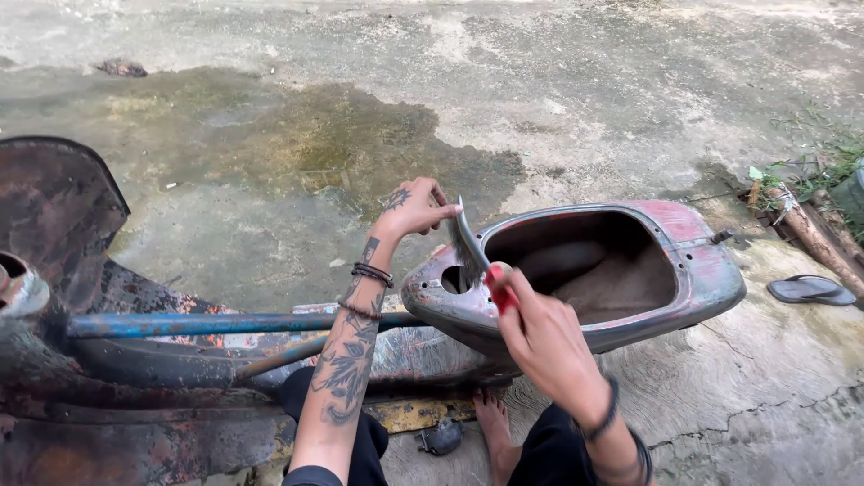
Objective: The person uses a wire brush to scrub the edges and interior surfaces of a rusty motorcycle frame. They repeatedly brush along the seams and around circular openings, removing rust and debris from the metal.
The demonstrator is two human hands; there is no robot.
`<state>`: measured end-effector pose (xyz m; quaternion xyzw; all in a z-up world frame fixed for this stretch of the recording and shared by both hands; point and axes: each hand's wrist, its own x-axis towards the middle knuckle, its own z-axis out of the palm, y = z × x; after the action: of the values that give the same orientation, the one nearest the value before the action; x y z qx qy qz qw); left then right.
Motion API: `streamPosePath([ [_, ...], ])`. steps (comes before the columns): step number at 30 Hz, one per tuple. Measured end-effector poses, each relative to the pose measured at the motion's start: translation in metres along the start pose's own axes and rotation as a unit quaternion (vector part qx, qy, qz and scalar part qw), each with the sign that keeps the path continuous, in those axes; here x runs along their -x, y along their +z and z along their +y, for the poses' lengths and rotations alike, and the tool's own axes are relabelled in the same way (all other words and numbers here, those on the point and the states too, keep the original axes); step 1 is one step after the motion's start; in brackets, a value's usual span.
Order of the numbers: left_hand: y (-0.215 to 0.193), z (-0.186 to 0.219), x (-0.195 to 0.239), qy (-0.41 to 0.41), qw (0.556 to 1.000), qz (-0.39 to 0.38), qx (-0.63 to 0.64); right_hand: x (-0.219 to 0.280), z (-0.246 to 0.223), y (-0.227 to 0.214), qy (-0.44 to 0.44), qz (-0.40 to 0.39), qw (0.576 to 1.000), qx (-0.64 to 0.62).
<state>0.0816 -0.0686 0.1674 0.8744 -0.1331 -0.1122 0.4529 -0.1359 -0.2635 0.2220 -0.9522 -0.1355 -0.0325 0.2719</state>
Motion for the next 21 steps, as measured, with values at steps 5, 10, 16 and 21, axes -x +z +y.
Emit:
streamPosePath([
  [5, 0.035, -0.019, -0.016, 0.044, 0.996, 0.043, -0.069, 0.045, 0.005, 0.033, 0.078, 0.097, 0.991, -0.055],
  [10, 0.098, -0.078, -0.033, 0.231, 0.962, 0.115, 0.085, 0.054, 0.040, 0.058, 0.052, 0.123, 0.989, -0.066],
  [16, 0.094, -0.098, -0.024, 0.190, 0.952, -0.025, 0.239, 0.065, 0.046, 0.051, 0.017, 0.079, 0.993, -0.084],
  [21, 0.068, -0.090, 0.001, 0.206, 0.939, -0.086, 0.261, 0.067, 0.043, 0.054, -0.055, 0.136, 0.981, -0.125],
])
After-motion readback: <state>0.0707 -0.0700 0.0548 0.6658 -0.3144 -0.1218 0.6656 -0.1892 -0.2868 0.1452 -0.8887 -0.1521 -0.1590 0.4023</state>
